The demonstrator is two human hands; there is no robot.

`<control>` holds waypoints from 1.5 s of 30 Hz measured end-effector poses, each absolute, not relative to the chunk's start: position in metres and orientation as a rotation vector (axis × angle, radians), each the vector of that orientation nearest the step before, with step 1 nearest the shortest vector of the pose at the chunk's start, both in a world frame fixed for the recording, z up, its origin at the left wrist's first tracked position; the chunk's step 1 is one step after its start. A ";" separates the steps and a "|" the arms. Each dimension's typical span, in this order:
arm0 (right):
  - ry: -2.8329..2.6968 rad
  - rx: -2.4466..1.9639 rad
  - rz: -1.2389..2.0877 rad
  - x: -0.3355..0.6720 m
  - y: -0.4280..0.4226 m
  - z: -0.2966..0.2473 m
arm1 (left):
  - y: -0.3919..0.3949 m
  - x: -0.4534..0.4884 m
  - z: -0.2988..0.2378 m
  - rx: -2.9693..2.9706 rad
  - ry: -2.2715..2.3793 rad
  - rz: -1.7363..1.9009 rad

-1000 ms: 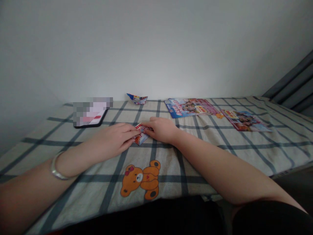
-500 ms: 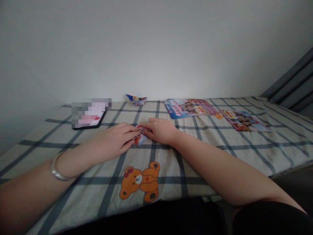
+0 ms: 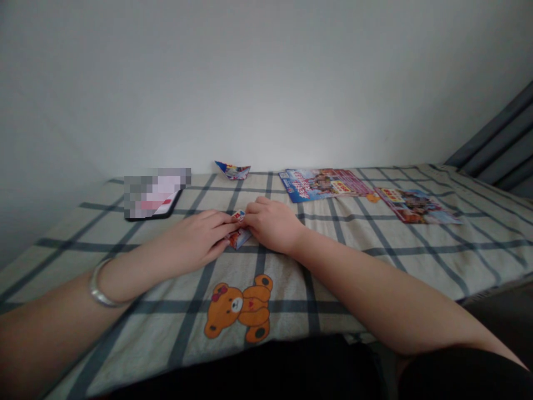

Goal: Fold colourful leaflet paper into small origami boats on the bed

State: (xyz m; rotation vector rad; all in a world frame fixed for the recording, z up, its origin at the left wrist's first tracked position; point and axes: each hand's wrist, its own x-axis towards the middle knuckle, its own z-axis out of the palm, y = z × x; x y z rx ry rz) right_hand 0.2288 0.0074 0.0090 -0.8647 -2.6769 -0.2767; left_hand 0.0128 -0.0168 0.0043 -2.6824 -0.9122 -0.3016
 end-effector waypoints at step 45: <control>-2.768 -1.015 -0.099 0.248 0.008 0.027 | -0.023 0.018 0.010 -2.660 -0.958 -0.218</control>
